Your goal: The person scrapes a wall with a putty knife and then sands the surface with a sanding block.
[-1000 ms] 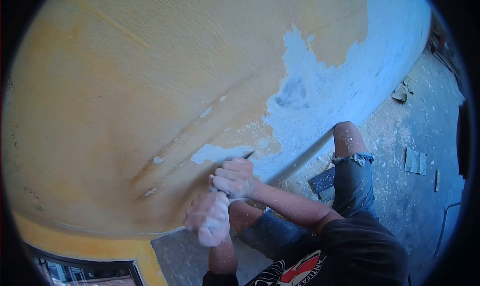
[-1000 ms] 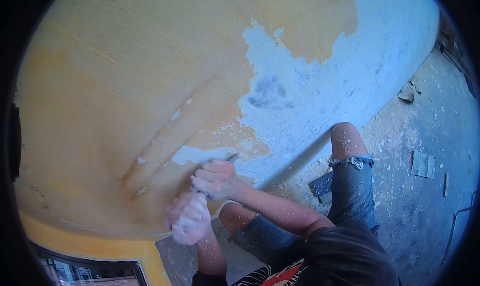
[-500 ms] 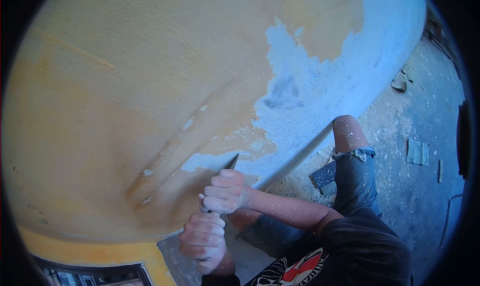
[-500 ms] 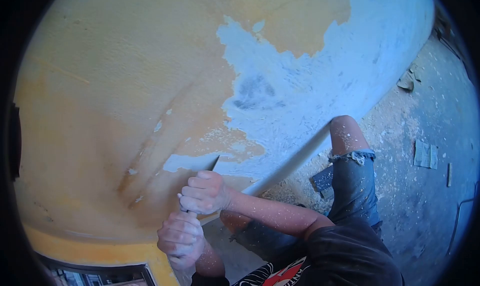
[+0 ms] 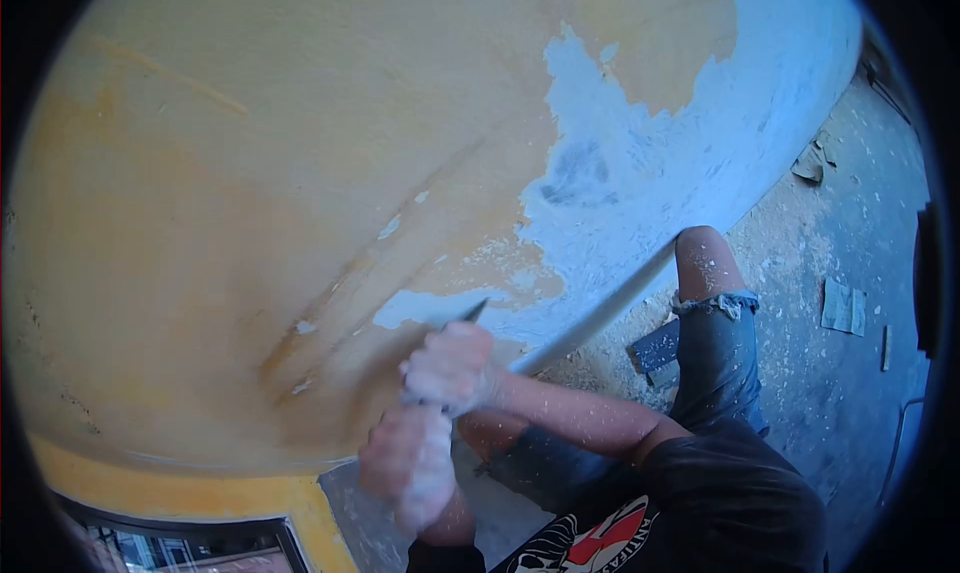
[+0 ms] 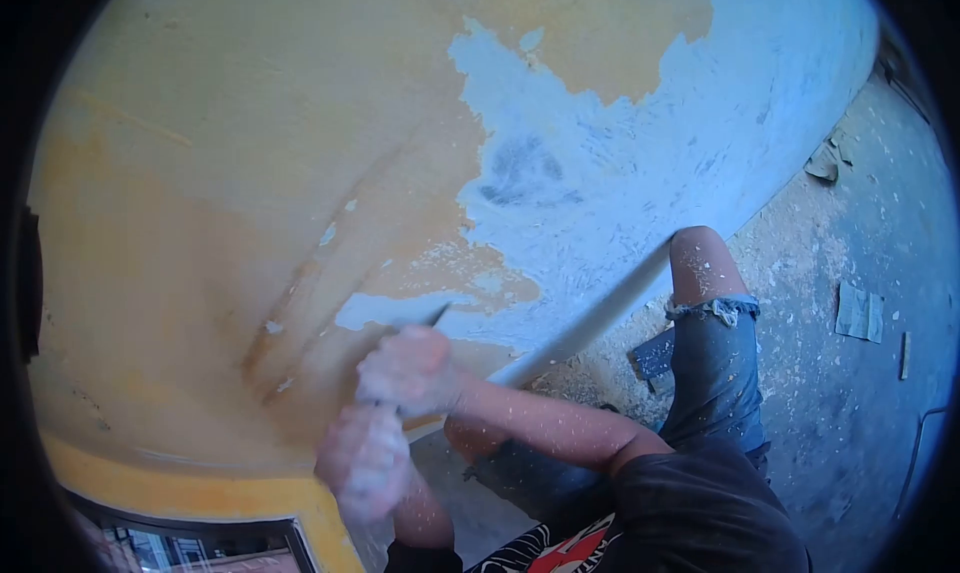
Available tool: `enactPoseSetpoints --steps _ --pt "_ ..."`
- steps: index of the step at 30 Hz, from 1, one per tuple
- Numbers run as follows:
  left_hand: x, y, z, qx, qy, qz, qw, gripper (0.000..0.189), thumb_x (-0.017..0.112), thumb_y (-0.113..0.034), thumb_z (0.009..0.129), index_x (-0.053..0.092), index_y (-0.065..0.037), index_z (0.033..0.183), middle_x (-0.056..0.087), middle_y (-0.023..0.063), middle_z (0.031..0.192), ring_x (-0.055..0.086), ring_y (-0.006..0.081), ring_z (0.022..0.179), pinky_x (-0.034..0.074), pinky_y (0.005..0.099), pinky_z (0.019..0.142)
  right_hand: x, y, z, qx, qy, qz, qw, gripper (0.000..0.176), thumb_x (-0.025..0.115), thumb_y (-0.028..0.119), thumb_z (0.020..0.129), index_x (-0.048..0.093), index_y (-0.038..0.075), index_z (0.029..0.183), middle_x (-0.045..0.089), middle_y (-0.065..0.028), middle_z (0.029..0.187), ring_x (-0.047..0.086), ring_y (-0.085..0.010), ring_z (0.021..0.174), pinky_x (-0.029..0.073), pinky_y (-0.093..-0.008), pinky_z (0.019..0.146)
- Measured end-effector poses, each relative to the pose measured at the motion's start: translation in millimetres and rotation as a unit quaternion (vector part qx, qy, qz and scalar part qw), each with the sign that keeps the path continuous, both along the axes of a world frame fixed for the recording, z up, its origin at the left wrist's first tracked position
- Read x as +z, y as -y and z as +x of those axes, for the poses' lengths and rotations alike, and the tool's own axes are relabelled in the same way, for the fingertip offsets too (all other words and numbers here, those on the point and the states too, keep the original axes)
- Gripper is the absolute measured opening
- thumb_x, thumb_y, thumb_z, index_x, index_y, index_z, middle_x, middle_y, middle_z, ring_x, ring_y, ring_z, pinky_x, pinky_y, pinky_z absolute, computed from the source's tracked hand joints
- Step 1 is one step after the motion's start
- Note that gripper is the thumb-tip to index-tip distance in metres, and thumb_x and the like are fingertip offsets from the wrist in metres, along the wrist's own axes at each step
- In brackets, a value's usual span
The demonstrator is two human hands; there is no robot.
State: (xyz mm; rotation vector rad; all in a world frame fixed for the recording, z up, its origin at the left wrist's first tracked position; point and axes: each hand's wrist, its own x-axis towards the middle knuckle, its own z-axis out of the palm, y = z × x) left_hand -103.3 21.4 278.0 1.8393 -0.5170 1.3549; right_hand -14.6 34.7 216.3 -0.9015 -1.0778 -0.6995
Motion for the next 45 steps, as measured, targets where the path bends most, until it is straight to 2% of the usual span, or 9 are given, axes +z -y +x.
enactPoseSetpoints --steps 4,11,16,18,30,32,34,36,45 --pt "-11 -7 -2 0.061 -0.053 -0.104 0.991 0.053 0.047 -0.034 0.090 0.034 -0.007 0.045 0.039 0.0033 0.040 0.037 0.0167 0.031 0.035 0.0303 0.038 -3 -5 0 -0.013 -0.020 -0.012 1.000 0.029 0.069 0.013 0.072 0.043 0.016 0.060 0.036 0.0049 0.055 0.039 -0.0102 0.048 0.024 -0.0278 0.044" --pt "2 -3 -2 -0.015 -0.001 0.017 1.000 0.048 0.050 -0.028 0.086 0.037 -0.005 0.045 0.038 0.0042 0.041 0.035 0.0181 0.031 0.033 0.0304 0.036 8 -8 -8 -0.007 -0.046 0.036 0.998 0.040 0.067 0.005 0.070 0.032 0.017 0.054 0.032 0.0050 0.052 0.034 -0.0114 0.044 0.021 -0.0284 0.043" --pt "-9 -8 -9 0.032 -0.011 -0.078 0.996 0.050 0.048 -0.028 0.087 0.036 -0.004 0.045 0.038 0.0043 0.040 0.036 0.0177 0.032 0.033 0.0285 0.036 -3 -15 -5 -0.027 -0.027 0.021 0.999 0.041 0.066 0.002 0.070 0.031 0.016 0.054 0.031 0.0047 0.051 0.033 -0.0117 0.043 0.020 -0.0287 0.042" --pt "-1 0 -6 0.015 -0.017 0.012 1.000 0.051 0.047 -0.028 0.088 0.035 -0.005 0.044 0.038 0.0040 0.040 0.037 0.0177 0.032 0.035 0.0297 0.038 -6 -5 -9 0.007 -0.015 -0.010 1.000 0.021 0.069 0.019 0.066 0.048 0.017 0.064 0.043 0.0062 0.060 0.043 -0.0101 0.052 0.028 -0.0278 0.045" --pt "-17 -6 -12 0.055 -0.066 -0.103 0.991 0.044 0.051 -0.022 0.081 0.035 -0.004 0.045 0.043 0.0066 0.044 0.042 0.0206 0.037 0.041 0.0331 0.043 -21 -10 5 -0.016 0.023 -0.015 0.999 0.019 0.070 0.019 0.068 0.052 0.015 0.066 0.054 0.0050 0.063 0.049 -0.0117 0.052 0.032 -0.0286 0.046" --pt "-18 -10 -7 -0.019 -0.110 -0.104 0.988 0.047 0.052 -0.025 0.083 0.035 -0.004 0.045 0.043 0.0072 0.045 0.041 0.0210 0.037 0.041 0.0323 0.043 -21 -11 -1 -0.025 -0.060 0.005 0.998 0.037 0.065 0.003 0.072 0.035 0.016 0.055 0.034 0.0044 0.051 0.035 -0.0124 0.043 0.023 -0.0298 0.043" --pt "-16 -1 -6 -0.012 -0.088 -0.084 0.993 0.049 0.052 -0.027 0.085 0.035 -0.005 0.045 0.043 0.0064 0.044 0.041 0.0202 0.036 0.041 0.0321 0.042 -14 -2 -1 -0.023 -0.059 0.013 0.998 0.039 0.065 0.003 0.072 0.033 0.016 0.055 0.033 0.0043 0.051 0.035 -0.0122 0.043 0.022 -0.0300 0.043" --pt "-7 9 -11 0.024 -0.038 -0.029 0.999 0.053 0.051 -0.031 0.089 0.035 -0.005 0.045 0.041 0.0049 0.043 0.040 0.0187 0.036 0.041 0.0317 0.042 -8 -1 2 -0.013 0.030 0.007 0.999 0.020 0.071 0.018 0.068 0.051 0.015 0.065 0.043 0.0043 0.057 0.043 -0.0124 0.048 0.029 -0.0289 0.045" --pt "-14 -14 -16 0.030 -0.033 -0.084 0.995 0.060 0.047 -0.037 0.094 0.033 -0.005 0.045 0.038 0.0032 0.040 0.039 0.0174 0.033 0.040 0.0317 0.039 -14 -13 -5 -0.002 0.021 -0.010 1.000 0.019 0.069 0.018 0.066 0.051 0.015 0.065 0.042 0.0051 0.058 0.042 -0.0111 0.050 0.028 -0.0285 0.045"
